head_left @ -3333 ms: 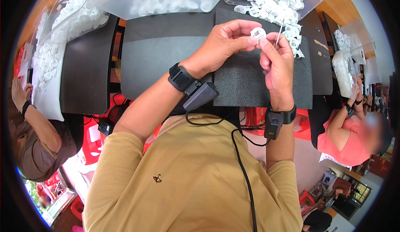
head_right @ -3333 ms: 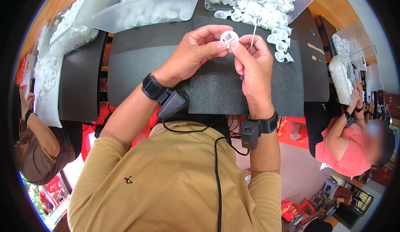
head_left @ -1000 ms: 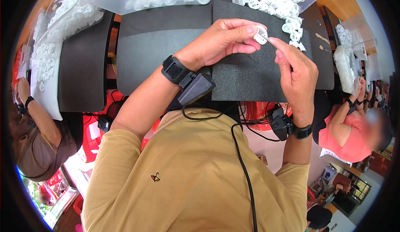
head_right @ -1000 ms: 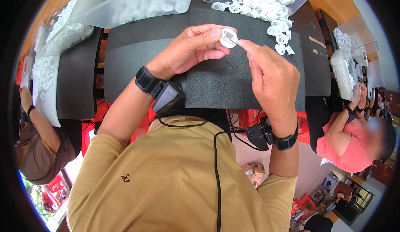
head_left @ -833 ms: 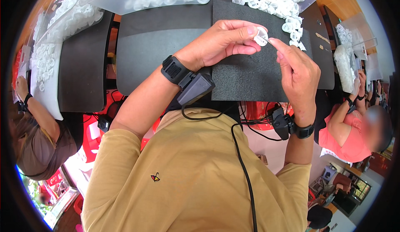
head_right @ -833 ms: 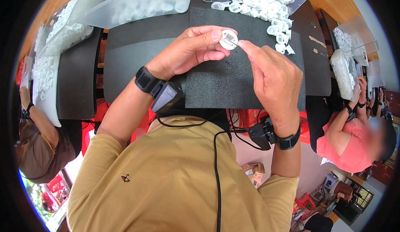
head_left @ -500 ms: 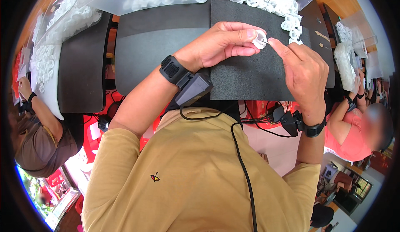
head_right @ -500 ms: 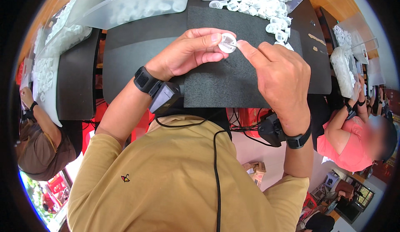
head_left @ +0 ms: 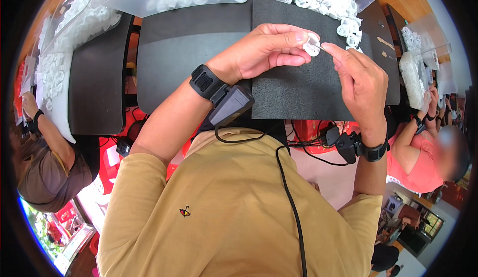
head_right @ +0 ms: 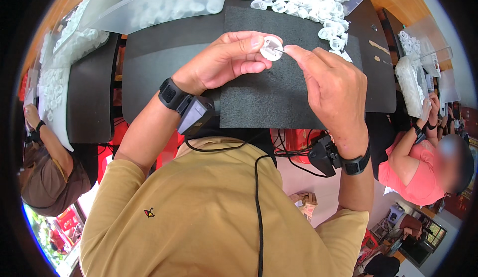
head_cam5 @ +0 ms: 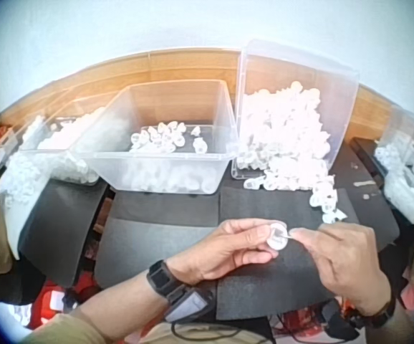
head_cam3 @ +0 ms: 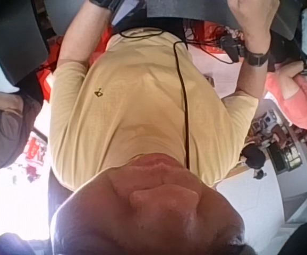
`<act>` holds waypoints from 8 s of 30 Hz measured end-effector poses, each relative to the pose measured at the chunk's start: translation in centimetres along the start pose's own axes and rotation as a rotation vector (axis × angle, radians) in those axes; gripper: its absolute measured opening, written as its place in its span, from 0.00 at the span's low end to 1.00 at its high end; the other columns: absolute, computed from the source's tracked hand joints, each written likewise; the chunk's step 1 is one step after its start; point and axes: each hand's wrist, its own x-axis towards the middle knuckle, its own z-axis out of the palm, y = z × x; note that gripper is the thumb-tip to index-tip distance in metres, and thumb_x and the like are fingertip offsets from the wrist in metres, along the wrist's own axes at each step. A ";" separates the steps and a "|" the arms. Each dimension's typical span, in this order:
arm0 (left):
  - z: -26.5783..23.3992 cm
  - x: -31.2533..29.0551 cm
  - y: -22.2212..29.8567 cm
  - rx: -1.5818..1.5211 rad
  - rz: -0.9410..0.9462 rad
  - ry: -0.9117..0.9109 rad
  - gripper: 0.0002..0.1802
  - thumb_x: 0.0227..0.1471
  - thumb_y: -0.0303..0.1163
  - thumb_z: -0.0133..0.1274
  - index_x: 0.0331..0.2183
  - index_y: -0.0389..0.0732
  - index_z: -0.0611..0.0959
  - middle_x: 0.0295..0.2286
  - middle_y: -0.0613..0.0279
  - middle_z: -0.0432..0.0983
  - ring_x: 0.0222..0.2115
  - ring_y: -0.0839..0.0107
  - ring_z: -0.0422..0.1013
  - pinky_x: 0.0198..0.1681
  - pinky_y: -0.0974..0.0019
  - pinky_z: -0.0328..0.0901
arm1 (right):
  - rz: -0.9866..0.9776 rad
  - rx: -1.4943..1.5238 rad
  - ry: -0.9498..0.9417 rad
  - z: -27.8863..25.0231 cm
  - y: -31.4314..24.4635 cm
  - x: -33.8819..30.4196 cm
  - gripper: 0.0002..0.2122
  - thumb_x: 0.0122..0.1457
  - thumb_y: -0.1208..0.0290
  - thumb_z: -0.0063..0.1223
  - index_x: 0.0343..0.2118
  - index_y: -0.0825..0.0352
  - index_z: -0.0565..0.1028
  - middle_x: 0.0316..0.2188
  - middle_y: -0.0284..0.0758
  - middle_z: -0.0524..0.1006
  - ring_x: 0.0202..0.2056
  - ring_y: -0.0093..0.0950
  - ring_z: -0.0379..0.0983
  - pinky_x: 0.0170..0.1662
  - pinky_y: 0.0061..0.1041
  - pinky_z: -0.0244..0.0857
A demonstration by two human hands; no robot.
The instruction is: Assembling small white plastic components using a metal tool at a workbench.
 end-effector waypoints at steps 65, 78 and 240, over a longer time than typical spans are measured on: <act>0.4 0.3 -0.1 0.114 0.055 0.051 0.22 0.55 0.28 0.52 0.51 0.35 0.71 0.43 0.57 0.73 0.44 0.70 0.72 0.49 0.71 0.68 | 0.458 0.283 -0.040 0.8 -1.6 -2.9 0.05 0.61 0.76 0.42 0.37 0.65 0.71 0.20 0.40 0.73 0.24 0.38 0.74 0.27 0.30 0.64; 0.0 0.4 -0.6 0.192 0.084 0.058 0.22 0.54 0.26 0.53 0.51 0.36 0.71 0.45 0.59 0.72 0.45 0.70 0.71 0.51 0.69 0.66 | 0.542 0.421 0.010 3.3 -2.9 -3.2 0.12 0.60 0.77 0.42 0.46 0.65 0.73 0.17 0.39 0.72 0.20 0.31 0.72 0.26 0.28 0.63; 0.9 0.1 -0.3 0.316 0.213 0.107 0.23 0.48 0.20 0.57 0.48 0.38 0.75 0.45 0.60 0.73 0.44 0.73 0.71 0.51 0.69 0.66 | 0.290 -0.068 0.086 1.1 -3.8 -2.2 0.18 0.52 0.84 0.48 0.45 0.56 0.77 0.22 0.35 0.72 0.22 0.30 0.69 0.27 0.25 0.63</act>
